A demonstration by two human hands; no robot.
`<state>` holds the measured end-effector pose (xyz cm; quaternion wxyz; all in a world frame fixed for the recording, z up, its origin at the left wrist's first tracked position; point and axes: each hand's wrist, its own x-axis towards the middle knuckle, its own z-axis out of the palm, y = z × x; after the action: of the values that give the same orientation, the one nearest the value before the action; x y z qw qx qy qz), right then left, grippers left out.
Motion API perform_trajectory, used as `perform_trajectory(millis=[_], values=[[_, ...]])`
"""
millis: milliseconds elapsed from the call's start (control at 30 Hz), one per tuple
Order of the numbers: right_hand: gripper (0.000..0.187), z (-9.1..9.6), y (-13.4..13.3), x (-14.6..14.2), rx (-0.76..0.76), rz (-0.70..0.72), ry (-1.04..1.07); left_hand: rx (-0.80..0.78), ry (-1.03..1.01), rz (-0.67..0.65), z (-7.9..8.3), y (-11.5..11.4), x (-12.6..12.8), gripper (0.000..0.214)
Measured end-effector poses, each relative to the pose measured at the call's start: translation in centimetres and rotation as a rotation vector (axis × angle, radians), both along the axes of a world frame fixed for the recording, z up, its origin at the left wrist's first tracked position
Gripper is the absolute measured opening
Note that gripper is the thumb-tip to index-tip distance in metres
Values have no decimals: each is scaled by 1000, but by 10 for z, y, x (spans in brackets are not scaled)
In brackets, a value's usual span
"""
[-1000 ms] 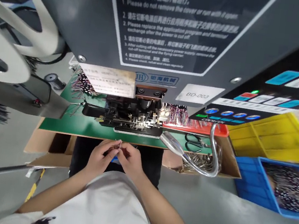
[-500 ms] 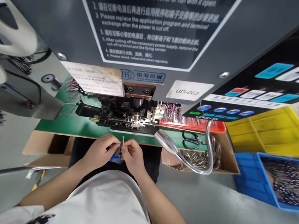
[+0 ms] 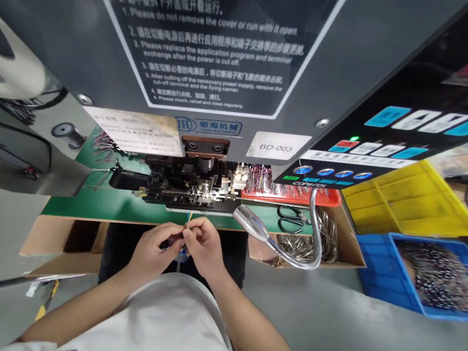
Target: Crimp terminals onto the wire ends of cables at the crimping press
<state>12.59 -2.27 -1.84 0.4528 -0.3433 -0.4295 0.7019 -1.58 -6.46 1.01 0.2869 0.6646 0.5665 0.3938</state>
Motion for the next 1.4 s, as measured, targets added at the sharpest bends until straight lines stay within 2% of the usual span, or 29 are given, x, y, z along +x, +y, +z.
perform_trajectory(millis=[133,333,467,567,700,833,1033,1167,1267,1400], values=[[25,3,3,4,22,-23,-62,-21,-57,3,-8,3,2,12],[26,5,3,1,14,-67,-46,15,-68,14,-16,3,11,16],[27,5,4,3,33,-67,-80,-19,-179,-8,-17,5,12,14],[26,5,5,6,79,-131,-144,-79,-291,-21,-21,8,13,13],[24,0,3,6,121,-261,-239,-93,-347,53,-29,11,12,15],[27,-8,-2,0,97,-273,-271,-80,-336,147,-36,12,12,14],[26,-10,5,-4,11,-180,-114,-57,-156,140,-30,16,12,13],[26,-4,15,4,46,-168,-132,-66,11,76,-17,18,12,13],[26,3,21,15,121,-101,-196,-237,-37,-41,-6,23,6,13],[21,15,26,29,159,241,-205,-591,-353,-297,3,33,-9,18]])
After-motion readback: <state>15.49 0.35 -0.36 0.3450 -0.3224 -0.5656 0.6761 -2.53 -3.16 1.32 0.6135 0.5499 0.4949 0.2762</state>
